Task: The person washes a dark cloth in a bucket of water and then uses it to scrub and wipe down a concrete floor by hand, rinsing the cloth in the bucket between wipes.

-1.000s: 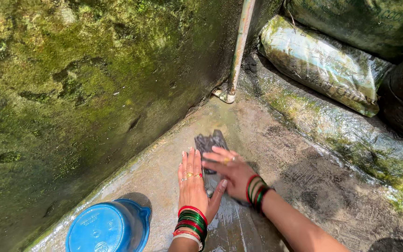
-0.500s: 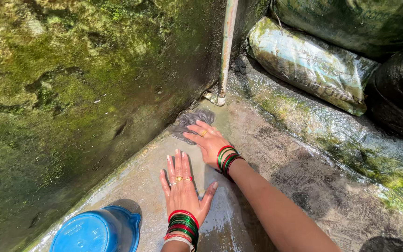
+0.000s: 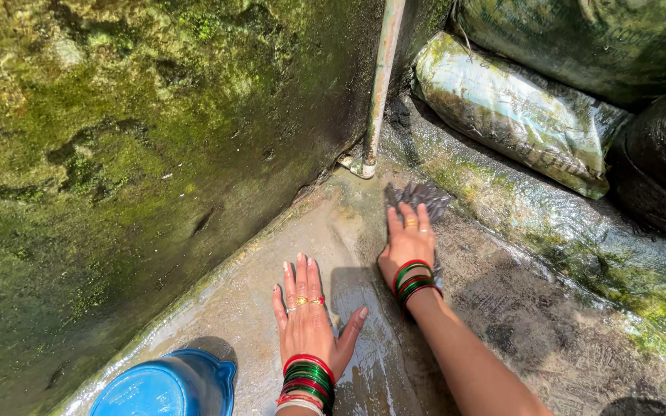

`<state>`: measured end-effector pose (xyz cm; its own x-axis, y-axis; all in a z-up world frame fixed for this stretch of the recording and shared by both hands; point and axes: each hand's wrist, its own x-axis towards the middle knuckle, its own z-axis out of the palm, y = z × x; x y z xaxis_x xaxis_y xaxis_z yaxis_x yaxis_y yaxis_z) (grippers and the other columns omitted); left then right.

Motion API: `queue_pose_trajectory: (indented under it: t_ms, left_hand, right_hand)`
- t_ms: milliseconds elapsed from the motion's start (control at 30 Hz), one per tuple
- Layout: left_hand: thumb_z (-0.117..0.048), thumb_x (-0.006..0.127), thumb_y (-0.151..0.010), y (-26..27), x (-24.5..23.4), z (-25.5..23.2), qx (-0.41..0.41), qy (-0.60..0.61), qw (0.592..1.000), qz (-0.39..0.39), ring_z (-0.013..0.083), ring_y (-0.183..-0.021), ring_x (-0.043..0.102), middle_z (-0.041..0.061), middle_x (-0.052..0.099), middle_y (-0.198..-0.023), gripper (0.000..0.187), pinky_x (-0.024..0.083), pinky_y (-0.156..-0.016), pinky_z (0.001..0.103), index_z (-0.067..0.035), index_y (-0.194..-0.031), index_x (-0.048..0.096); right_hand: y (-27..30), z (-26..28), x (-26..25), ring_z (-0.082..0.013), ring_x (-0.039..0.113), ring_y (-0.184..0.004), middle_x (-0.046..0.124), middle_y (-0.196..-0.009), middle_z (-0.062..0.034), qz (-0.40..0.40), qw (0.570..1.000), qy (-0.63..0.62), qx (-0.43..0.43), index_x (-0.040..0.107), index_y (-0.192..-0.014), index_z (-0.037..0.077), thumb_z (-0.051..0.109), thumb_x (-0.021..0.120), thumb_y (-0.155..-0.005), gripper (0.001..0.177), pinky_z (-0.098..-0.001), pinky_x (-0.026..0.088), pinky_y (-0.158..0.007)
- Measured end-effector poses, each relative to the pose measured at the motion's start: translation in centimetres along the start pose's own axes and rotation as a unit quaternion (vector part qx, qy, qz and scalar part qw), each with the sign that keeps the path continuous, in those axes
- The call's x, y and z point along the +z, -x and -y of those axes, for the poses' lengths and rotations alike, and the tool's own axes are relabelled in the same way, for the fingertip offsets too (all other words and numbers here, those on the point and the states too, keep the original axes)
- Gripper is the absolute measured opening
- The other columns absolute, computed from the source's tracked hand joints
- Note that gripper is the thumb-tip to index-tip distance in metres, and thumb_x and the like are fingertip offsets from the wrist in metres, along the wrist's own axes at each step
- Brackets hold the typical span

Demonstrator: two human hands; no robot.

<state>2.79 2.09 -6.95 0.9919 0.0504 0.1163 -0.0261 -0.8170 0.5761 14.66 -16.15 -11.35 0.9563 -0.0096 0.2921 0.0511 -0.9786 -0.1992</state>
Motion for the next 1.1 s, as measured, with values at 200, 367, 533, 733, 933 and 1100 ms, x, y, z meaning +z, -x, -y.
queue_pose_trajectory:
  t_ms: [200, 367, 533, 733, 933, 1100]
  left_hand:
    - [-0.057, 0.070, -0.078, 0.1, 0.2, 0.0, 0.030, -0.005, 0.999, -0.019, 0.0367, -0.156, 0.008, 0.019, 0.017, -0.168, 0.113, 0.004, -0.119, 0.054, 0.001, -0.159, 0.019]
    - [-0.061, 0.067, -0.080, 0.1, 0.2, 0.2, 0.000, -0.025, 1.000, 0.008, 0.0319, -0.153, 0.006, 0.016, 0.017, -0.170, 0.109, 0.003, -0.121, 0.052, -0.001, -0.158, 0.021]
    - [-0.063, 0.063, -0.081, -0.4, 0.1, 0.1, 0.011, -0.033, 0.999, 0.010, 0.0342, -0.157, 0.006, 0.017, 0.017, -0.168, 0.109, 0.002, -0.118, 0.052, 0.000, -0.158, 0.021]
    - [-0.059, 0.060, -0.085, 0.6, 1.8, 0.8, 0.021, -0.062, 0.998, -0.005, 0.0312, -0.154, 0.010, 0.014, 0.023, -0.165, 0.096, 0.006, -0.122, 0.051, -0.002, -0.154, 0.026]
    - [-0.053, 0.052, -0.095, 0.4, 3.3, 3.1, 0.036, 0.033, 0.997, -0.054, 0.0339, -0.157, 0.014, 0.017, 0.027, -0.166, 0.086, 0.012, -0.123, 0.050, 0.000, -0.158, 0.027]
    - [-0.050, 0.043, -0.102, 0.5, 1.5, 0.3, -0.041, 0.113, 0.992, 0.029, 0.0346, -0.156, 0.012, 0.015, 0.023, -0.167, 0.075, 0.013, -0.122, 0.049, -0.005, -0.160, 0.025]
  right_hand:
    - [2.1, 2.0, -0.4, -0.0366, 0.030, -0.149, 0.045, -0.155, -0.0072, 0.105, 0.982, -0.112, -0.106, 0.058, -0.140, 0.016, 0.001, 0.060, -0.075, 0.067, -0.0502, 0.028, -0.112]
    - [2.9, -8.4, -3.8, -0.0379, 0.036, -0.147, 0.052, -0.149, -0.0087, -0.019, 0.999, 0.017, -0.023, 0.062, -0.137, 0.014, 0.001, 0.060, -0.077, 0.062, -0.0493, 0.030, -0.120]
    - [13.2, -10.7, -8.0, -0.0436, 0.025, -0.151, 0.044, -0.156, -0.0134, -0.069, 0.984, 0.073, 0.149, 0.057, -0.143, 0.012, 0.008, 0.062, -0.084, 0.060, -0.0562, 0.022, -0.121]
    - [7.9, 1.9, -0.8, -0.0349, 0.028, -0.151, 0.047, -0.153, -0.0112, 0.042, 0.995, -0.083, -0.031, 0.055, -0.139, 0.006, -0.003, 0.063, -0.066, 0.074, -0.0503, 0.025, -0.119]
    - [6.0, 5.1, 0.5, -0.0310, 0.050, -0.141, 0.057, -0.151, -0.0143, -0.019, 0.911, -0.412, -0.001, 0.068, -0.137, 0.008, -0.012, 0.052, -0.079, 0.064, -0.0385, 0.039, -0.118]
    - [9.8, -0.5, -9.0, -0.0229, 0.065, -0.108, 0.067, -0.134, -0.0188, 0.063, 0.627, -0.751, 0.199, 0.063, -0.141, 0.000, -0.013, 0.050, -0.086, 0.058, -0.0342, 0.049, -0.099]
